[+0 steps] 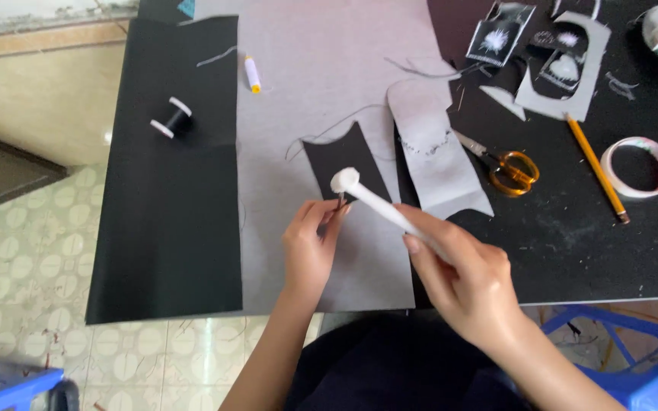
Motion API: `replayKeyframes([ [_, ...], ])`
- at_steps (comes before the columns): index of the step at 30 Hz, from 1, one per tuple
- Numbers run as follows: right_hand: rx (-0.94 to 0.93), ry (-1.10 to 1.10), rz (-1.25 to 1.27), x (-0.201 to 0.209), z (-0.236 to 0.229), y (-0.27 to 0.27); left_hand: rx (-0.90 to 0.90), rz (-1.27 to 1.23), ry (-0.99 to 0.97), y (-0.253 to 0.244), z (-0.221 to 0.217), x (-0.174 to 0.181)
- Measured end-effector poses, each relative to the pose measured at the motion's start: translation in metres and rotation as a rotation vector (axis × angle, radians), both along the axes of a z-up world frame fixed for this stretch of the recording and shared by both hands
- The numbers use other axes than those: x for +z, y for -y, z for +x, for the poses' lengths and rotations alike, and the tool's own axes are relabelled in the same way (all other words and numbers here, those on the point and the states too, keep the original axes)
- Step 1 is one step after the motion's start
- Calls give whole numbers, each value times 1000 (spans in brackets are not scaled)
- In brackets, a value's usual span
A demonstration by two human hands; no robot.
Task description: Punching holes in leather pieces using a hammer and prong punch, then threading a needle for sewing.
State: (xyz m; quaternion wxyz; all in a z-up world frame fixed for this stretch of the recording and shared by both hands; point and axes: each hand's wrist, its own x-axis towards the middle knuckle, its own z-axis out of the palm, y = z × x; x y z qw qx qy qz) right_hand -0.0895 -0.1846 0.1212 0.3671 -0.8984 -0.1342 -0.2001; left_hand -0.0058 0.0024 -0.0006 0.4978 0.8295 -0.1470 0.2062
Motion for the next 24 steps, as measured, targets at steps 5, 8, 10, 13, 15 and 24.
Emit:
replayKeyframes([
  [5, -27, -149, -38, -7, 6, 7, 16, 34, -43, 0, -3, 4],
  [8, -49, -61, -11, -2, 3, 8, 17, 16, -37, 0, -1, 4],
  [10, -84, -41, -49, -6, 5, 8, 8, 3, -31, -1, -1, 2],
  [13, -1, -111, -158, -6, 10, 8, 13, 28, -65, 0, -2, -1],
  [15, -4, -28, 22, 9, 5, 6, 3, -5, -1, 0, -1, 0],
  [24, 11, 4, 14, 6, 3, 6, 15, 21, -39, -1, -1, 0],
])
